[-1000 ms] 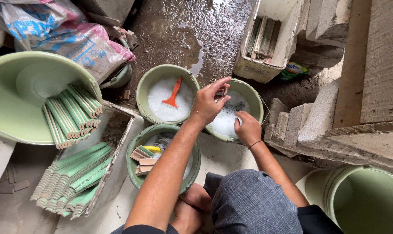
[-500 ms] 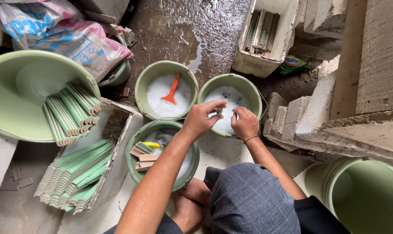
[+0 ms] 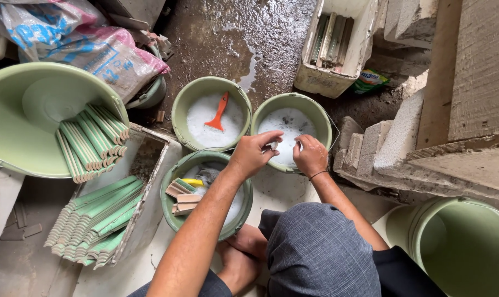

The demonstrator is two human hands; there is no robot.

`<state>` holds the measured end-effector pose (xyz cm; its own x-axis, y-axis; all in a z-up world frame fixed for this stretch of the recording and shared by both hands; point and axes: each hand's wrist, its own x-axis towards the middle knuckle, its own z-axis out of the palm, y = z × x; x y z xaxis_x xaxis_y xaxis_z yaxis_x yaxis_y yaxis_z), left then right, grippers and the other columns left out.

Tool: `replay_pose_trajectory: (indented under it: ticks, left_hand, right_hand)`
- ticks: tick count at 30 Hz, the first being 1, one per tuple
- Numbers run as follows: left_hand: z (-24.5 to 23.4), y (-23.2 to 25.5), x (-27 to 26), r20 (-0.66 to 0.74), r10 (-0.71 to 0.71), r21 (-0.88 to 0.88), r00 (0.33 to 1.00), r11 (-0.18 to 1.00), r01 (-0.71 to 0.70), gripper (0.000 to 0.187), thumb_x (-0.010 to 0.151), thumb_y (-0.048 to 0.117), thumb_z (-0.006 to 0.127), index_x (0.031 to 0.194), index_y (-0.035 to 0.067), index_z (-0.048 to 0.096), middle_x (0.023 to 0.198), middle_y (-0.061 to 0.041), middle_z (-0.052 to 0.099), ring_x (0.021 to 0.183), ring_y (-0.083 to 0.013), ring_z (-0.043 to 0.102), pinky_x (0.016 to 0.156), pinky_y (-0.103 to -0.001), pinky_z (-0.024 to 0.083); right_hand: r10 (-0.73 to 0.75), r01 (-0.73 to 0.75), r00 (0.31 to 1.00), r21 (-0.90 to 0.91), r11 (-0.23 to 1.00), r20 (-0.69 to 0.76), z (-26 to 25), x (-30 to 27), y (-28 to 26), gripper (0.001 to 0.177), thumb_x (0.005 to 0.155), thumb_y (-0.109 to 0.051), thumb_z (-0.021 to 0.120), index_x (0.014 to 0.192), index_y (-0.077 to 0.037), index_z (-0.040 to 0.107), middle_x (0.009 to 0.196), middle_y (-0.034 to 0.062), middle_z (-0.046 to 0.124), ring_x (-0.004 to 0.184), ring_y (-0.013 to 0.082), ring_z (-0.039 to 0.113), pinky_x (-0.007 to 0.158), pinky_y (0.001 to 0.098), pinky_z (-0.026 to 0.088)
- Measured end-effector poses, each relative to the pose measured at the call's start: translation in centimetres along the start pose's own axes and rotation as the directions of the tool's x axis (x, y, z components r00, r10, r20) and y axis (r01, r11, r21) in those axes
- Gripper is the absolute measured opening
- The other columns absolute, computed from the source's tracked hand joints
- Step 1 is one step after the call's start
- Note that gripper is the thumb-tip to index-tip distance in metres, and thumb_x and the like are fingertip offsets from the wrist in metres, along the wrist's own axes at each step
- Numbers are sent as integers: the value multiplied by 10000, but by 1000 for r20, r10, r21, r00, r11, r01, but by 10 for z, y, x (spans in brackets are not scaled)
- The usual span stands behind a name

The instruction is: The person sits on the floor and cleans small rectangular tiles by hand. They dip the tiles into soapy water, scrub them with a sponge, rinse them in a second bucket, and place them into a larger bucket.

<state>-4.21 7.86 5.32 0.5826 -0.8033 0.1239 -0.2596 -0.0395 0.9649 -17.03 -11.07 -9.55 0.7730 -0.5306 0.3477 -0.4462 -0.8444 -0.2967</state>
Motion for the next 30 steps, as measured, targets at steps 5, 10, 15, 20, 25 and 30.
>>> replay_pose_trajectory:
  ticks: [5,10,15,20,25,30]
  left_hand:
    - [6,0,-3,-38,79,88,996,993,-75,419,809,-45,795,1197,104,740,1055,-105,790,1031,-283,747,823,-317,655]
    - [9,-5,-5,-68,129,132,989,984,-119,397,806,-9,809,1174,125,741,1044,-86,790,994,-257,754,782,-307,667]
    - [14,-15,-8,-70,126,90,989,989,-120,386,792,-14,817,1147,119,750,1017,-98,792,964,-269,758,768,-301,661]
    - [15,-10,-12,-128,184,153,975,975,-164,368,786,34,846,1127,143,760,1015,-60,796,951,-233,764,738,-280,668]
    - [12,-3,-12,-167,228,173,959,965,-199,336,806,74,853,1122,141,763,1013,-66,794,938,-233,766,725,-265,668]
    - [4,-16,-14,-45,273,266,961,930,-252,374,761,106,864,1112,111,738,945,-93,765,899,-276,756,689,-309,668]
  right_hand:
    - [8,-8,1000,25,1000,4,-2,2,-3,147,843,-231,635,928,-270,749,963,-29,724,845,226,744,738,359,595]
    - [8,-9,1000,41,999,18,-4,1,-3,147,855,-219,635,935,-258,751,970,-19,730,859,230,749,748,363,595]
    - [61,-70,989,61,996,132,-13,3,-6,196,896,-227,588,973,-251,766,1010,-14,742,892,217,749,781,344,587]
    - [29,-31,997,33,999,67,-7,-1,-4,171,870,-233,617,962,-245,760,999,0,738,881,246,750,766,372,593]
    - [14,-16,999,42,999,43,-5,0,-3,148,865,-246,628,937,-253,758,977,1,738,873,244,750,759,371,595]
    - [-41,43,999,77,996,-27,1,-3,-1,173,821,-201,673,958,-254,764,989,-17,743,957,208,746,849,328,585]
